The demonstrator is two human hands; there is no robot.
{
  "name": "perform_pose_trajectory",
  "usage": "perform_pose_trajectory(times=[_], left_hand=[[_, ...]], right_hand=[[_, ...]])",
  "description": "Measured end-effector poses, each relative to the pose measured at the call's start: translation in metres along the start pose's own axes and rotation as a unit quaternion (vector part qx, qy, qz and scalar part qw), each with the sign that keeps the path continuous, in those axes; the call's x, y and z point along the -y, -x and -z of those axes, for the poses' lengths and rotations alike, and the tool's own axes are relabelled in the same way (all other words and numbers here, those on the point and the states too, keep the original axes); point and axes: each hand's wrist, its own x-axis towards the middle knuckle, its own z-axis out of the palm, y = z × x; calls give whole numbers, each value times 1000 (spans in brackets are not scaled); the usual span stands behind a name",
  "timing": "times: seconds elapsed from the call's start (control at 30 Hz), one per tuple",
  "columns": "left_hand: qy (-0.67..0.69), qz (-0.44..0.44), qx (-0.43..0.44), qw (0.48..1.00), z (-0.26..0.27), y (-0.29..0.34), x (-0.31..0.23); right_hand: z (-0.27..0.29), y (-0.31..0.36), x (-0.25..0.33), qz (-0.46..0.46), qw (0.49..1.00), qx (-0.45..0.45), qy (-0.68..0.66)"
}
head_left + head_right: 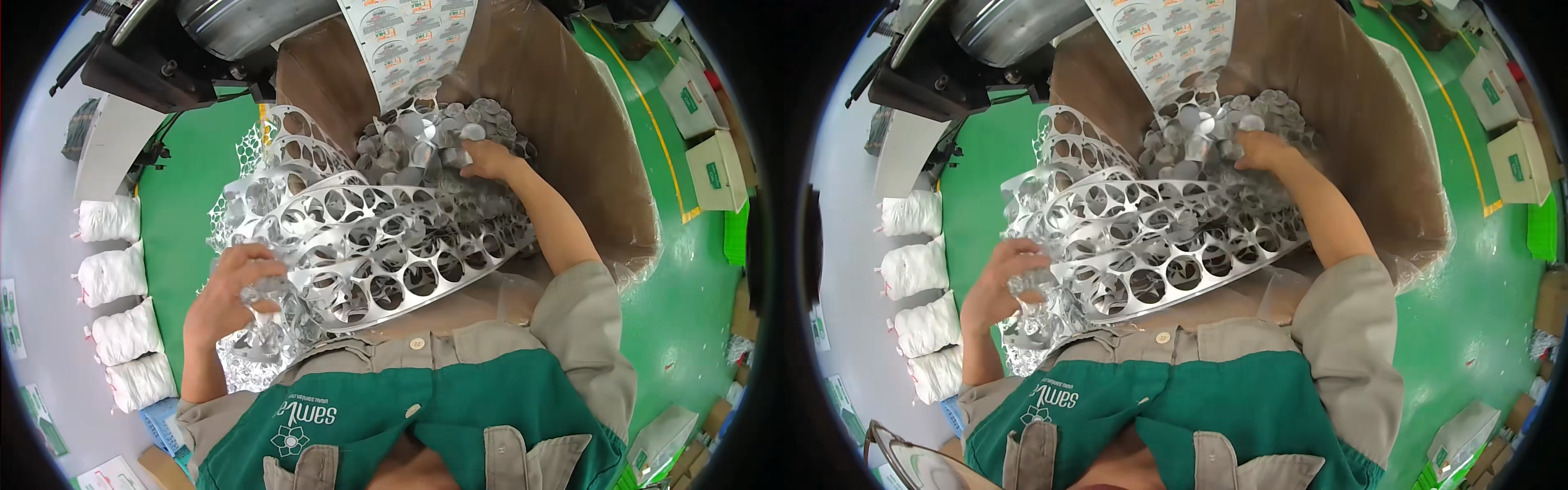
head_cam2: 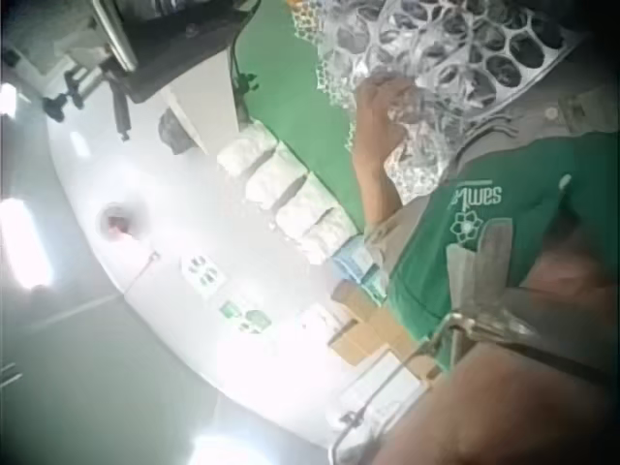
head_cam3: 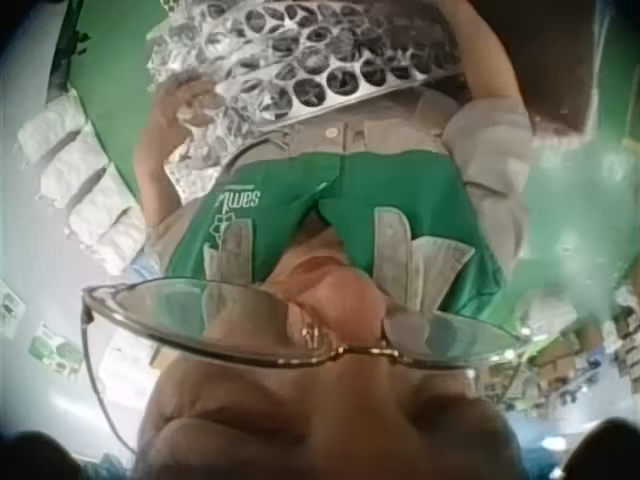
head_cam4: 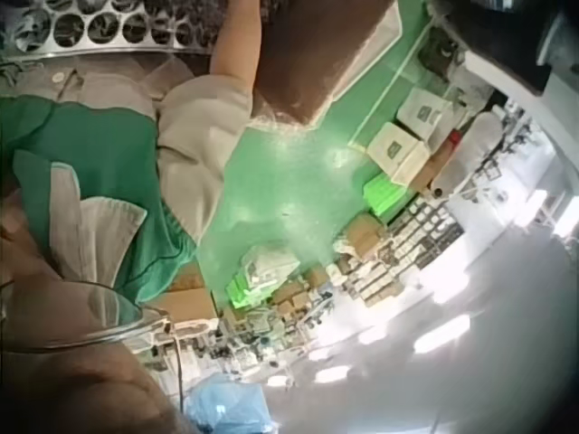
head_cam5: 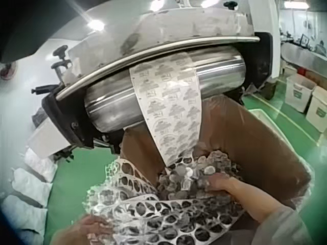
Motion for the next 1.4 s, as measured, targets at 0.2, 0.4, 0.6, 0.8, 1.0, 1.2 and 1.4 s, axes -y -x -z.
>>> perform_pose_trajectory(times=[0.2, 0.4, 0.6, 0.8, 1.0, 1.2, 1.4], left_hand=[[-356, 66, -111, 926, 50, 5, 19], [-48, 374, 115, 919, 52, 37, 102], [-228, 230, 103, 940, 9, 98, 121], [-34, 212, -106, 971, 75, 21, 16], [-218, -36, -7, 975, -21, -115, -45], [-219, -206, 101, 948, -36, -104, -51], [-231, -225, 23, 946, -4, -53, -75]], right_hand=[[25, 14, 7, 13, 998, -39, 56], [55, 18, -2, 25, 993, -111, 36], [60, 18, -10, 13, 993, -115, 34], [59, 20, -9, 37, 992, -108, 47], [91, 46, 41, 88, 993, -24, 79], [150, 73, 55, 329, 868, -117, -354], [64, 26, 36, 238, 584, 106, -768]])
